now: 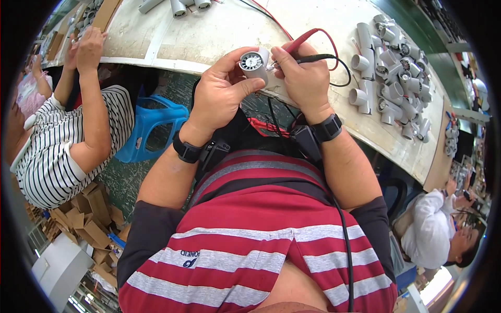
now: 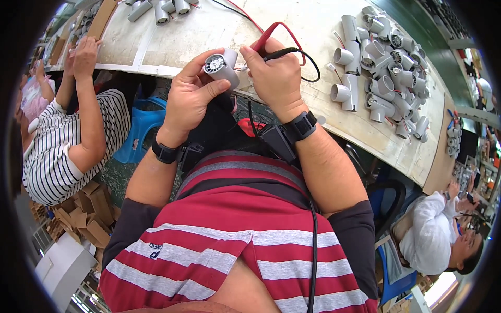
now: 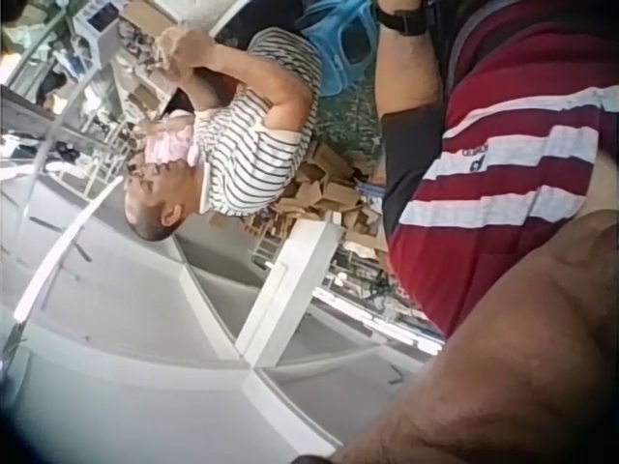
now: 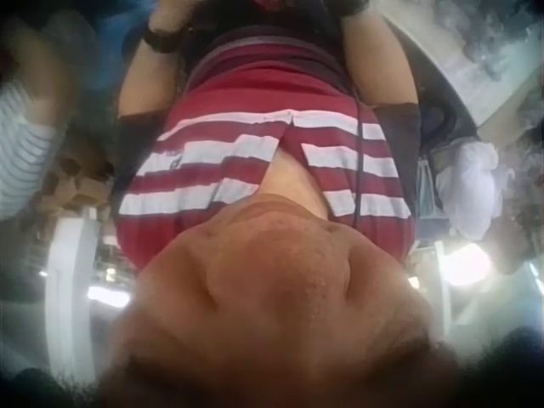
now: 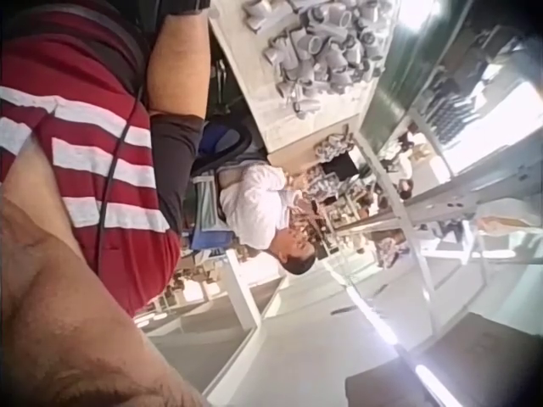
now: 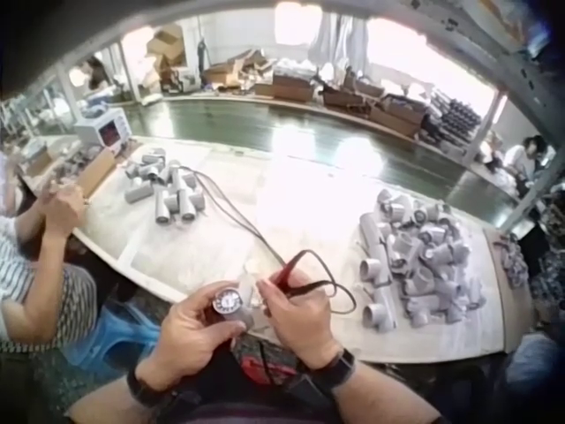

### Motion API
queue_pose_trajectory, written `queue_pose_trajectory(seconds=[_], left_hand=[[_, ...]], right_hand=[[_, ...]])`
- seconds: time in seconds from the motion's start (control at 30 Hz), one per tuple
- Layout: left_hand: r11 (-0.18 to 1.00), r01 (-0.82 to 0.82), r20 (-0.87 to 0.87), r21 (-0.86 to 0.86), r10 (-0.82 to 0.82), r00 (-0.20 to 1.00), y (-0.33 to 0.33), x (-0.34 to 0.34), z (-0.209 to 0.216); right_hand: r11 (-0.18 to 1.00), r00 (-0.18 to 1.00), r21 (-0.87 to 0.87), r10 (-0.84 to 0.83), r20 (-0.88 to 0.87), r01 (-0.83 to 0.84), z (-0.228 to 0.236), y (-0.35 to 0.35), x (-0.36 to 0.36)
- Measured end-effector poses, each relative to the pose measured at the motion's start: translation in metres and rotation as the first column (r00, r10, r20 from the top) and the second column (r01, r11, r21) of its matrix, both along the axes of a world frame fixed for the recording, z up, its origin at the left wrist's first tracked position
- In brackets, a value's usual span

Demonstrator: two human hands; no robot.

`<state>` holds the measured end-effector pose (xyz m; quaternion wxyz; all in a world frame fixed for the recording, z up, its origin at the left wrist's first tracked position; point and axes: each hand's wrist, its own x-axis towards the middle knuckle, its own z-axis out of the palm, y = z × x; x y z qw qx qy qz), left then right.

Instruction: Testing small electronic components using multimeter probes at a quality control station.

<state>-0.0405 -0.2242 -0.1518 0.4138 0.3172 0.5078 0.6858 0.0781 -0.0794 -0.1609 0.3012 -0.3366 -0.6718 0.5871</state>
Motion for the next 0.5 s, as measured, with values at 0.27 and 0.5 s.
queue_pose_trajectory(seconds=[0.27,0.5], left_hand=[[0.999,-0.028,-0.034,0.026,0.029,0.999,-0.0003,-0.002,-0.008],[1.0,-0.02,-0.053,0.018,0.021,0.998,-0.0005,-0.0043,-0.0064]], right_hand=[[0.999,0.999,0.015,-0.047,-0.027,0.048,-0.0059,-0.0053,-0.0027],[1.0,1.0,0.002,0.005,-0.023,-0.005,-0.0016,-0.0025,0.0009]])
